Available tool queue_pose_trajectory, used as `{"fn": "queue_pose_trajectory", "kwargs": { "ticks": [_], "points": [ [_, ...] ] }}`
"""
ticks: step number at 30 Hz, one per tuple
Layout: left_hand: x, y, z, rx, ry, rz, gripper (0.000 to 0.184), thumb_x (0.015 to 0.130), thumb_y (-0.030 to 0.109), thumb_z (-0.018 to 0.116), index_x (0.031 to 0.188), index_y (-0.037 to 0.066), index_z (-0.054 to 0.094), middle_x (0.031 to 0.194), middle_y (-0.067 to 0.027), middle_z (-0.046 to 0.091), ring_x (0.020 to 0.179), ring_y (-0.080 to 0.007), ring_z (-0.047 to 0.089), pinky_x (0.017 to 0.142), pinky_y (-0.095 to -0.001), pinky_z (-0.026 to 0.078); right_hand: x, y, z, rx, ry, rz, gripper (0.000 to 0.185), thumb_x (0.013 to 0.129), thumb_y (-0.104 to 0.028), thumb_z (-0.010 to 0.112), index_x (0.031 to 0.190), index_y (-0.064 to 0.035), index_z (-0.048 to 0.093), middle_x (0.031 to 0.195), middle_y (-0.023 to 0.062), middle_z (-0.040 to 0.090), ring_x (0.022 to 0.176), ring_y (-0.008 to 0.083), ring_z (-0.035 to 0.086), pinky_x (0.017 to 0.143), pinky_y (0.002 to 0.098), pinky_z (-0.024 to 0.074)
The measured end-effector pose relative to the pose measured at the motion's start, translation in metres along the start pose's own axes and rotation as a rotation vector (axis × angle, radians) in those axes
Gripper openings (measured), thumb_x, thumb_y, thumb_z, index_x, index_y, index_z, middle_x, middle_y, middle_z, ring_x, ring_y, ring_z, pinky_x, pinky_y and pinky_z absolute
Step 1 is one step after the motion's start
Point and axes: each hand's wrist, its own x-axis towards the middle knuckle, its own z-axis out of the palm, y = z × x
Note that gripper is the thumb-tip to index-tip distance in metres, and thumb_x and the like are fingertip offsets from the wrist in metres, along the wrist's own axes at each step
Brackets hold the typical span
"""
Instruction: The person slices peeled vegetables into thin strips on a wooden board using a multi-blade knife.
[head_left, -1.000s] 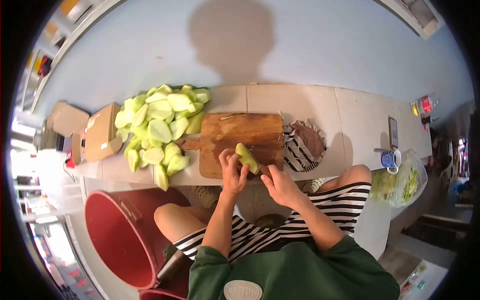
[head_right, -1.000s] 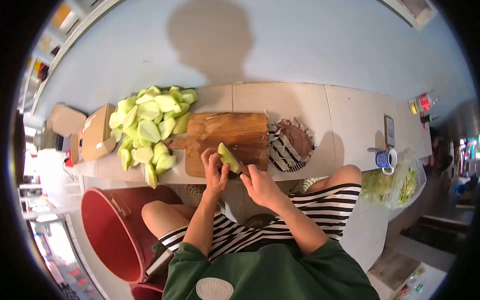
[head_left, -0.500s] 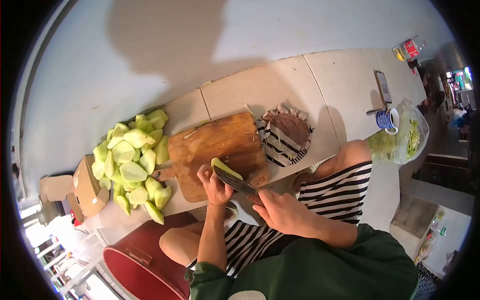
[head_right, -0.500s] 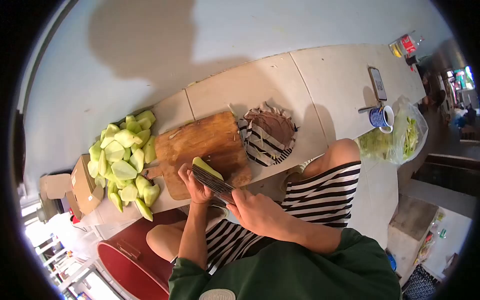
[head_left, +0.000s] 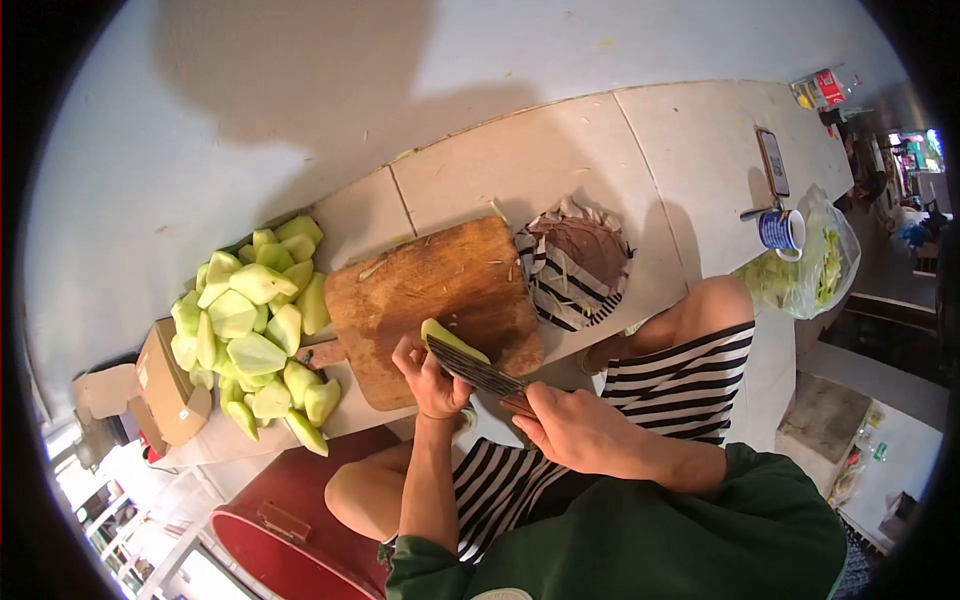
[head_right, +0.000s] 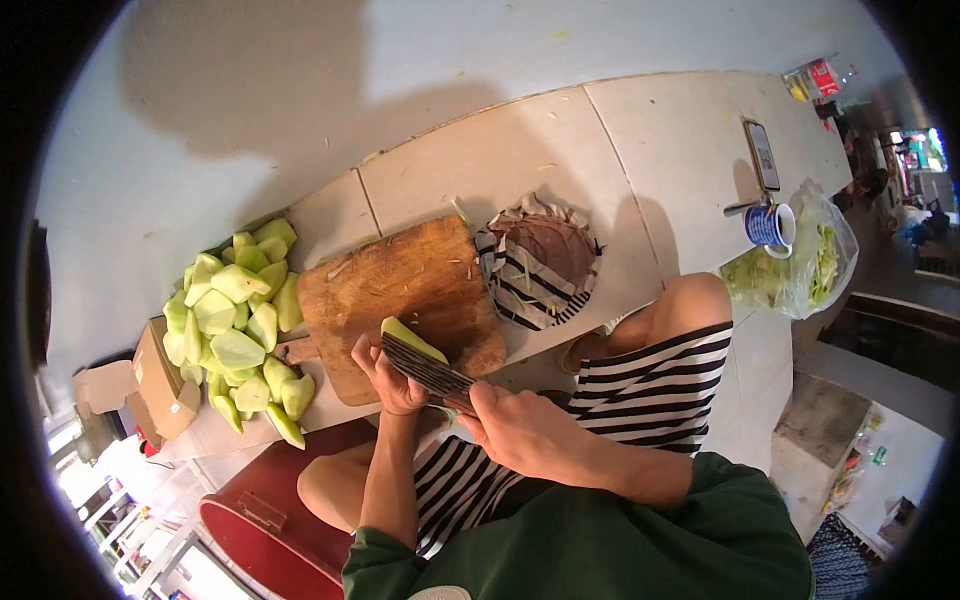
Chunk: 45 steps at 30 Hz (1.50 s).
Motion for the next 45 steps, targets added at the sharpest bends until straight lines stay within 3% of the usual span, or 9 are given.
{"fn": "queue_pose_trajectory", "kwargs": {
  "ticks": [9,11,16,25,27,31,39,42,45],
  "points": [
    [-0.003,0.000,-0.001,0.056,0.007,0.008,0.058,0.097,0.058,0.060,0.125,0.007,0.054,0.127,-0.0224,0.037,0.106,-0.0342,0.052,0.086,-0.0480,0.050,0.028,0.014,0.007,0.009,-0.015,0.000,0.029,0.100,-0.020,0.063,0.098,0.0038,0.046,0.073,0.0272,0.064,0.067,0.0491,0.065,0.055,0.0540,0.0511],
    [0.000,0.000,0.001,-0.005,0.026,0.029,0.058,0.093,0.056,0.066,0.123,0.007,0.057,0.124,-0.0247,0.037,0.106,-0.0375,0.048,0.078,-0.0480,0.051,0.044,0.027,0.021,0.000,0.002,-0.004,0.030,0.101,-0.022,0.062,0.098,0.0041,0.046,0.071,0.0271,0.064,0.067,0.0487,0.066,0.056,0.0541,0.0534],
    [-0.002,-0.003,0.000,-0.005,0.026,0.022,0.056,0.093,0.055,0.066,0.122,0.007,0.056,0.124,-0.0247,0.037,0.106,-0.0379,0.048,0.080,-0.0490,0.050,0.050,0.041,0.031,0.029,0.042,-0.023,0.031,0.101,-0.024,0.060,0.098,0.0040,0.047,0.070,0.0279,0.065,0.067,0.0491,0.067,0.056,0.0550,0.0546],
    [-0.003,-0.002,-0.003,0.027,-0.019,0.012,0.065,0.095,0.062,0.059,0.124,0.004,0.058,0.130,-0.0250,0.038,0.111,-0.0381,0.050,0.082,-0.0487,0.052,-0.003,-0.001,-0.003,-0.041,0.013,-0.047,0.030,0.102,-0.023,0.061,0.099,0.0020,0.045,0.073,0.0247,0.064,0.063,0.0448,0.066,0.053,0.0517,0.0526],
    [-0.004,-0.003,0.000,0.065,0.003,0.011,0.076,0.094,0.070,0.048,0.125,0.001,0.053,0.116,-0.0267,0.050,0.118,-0.0394,0.041,0.097,-0.0527,0.038,-0.005,-0.001,-0.003,-0.022,0.006,-0.038,0.029,0.101,-0.021,0.061,0.097,0.0020,0.044,0.073,0.0256,0.063,0.063,0.0452,0.065,0.053,0.0518,0.0509],
    [-0.008,-0.006,0.001,0.091,0.025,0.014,0.076,0.094,0.070,0.048,0.125,0.001,0.053,0.116,-0.0267,0.049,0.117,-0.0393,0.041,0.097,-0.0532,0.037,-0.001,0.002,-0.002,-0.016,-0.020,-0.030,0.029,0.101,-0.021,0.062,0.097,0.0025,0.044,0.072,0.0251,0.063,0.062,0.0447,0.066,0.052,0.0516,0.0507],
    [-0.002,-0.001,-0.002,0.028,-0.005,0.029,0.059,0.096,0.056,0.060,0.125,0.005,0.054,0.132,-0.0250,0.036,0.108,-0.0353,0.051,0.088,-0.0487,0.047,0.022,0.014,0.007,0.014,-0.019,-0.021,0.029,0.100,-0.019,0.063,0.098,0.0040,0.045,0.075,0.0274,0.065,0.065,0.0462,0.066,0.054,0.0513,0.0524],
    [0.000,0.003,-0.003,0.008,-0.013,0.021,0.055,0.097,0.052,0.060,0.126,0.005,0.053,0.130,-0.0244,0.037,0.108,-0.0352,0.051,0.087,-0.0482,0.048,0.035,0.021,0.009,0.066,-0.045,-0.004,0.030,0.100,-0.019,0.063,0.099,0.0053,0.045,0.072,0.0278,0.065,0.065,0.0476,0.066,0.054,0.0526,0.0518],
    [0.000,0.000,-0.001,-0.027,0.019,0.040,0.055,0.094,0.050,0.067,0.125,0.006,0.057,0.128,-0.0236,0.036,0.107,-0.0365,0.049,0.080,-0.0490,0.050,0.047,0.036,0.027,-0.017,0.108,-0.160,0.031,0.100,-0.020,0.063,0.100,0.0063,0.045,0.069,0.0279,0.064,0.064,0.0494,0.065,0.054,0.0538,0.0512]
  ]
}}
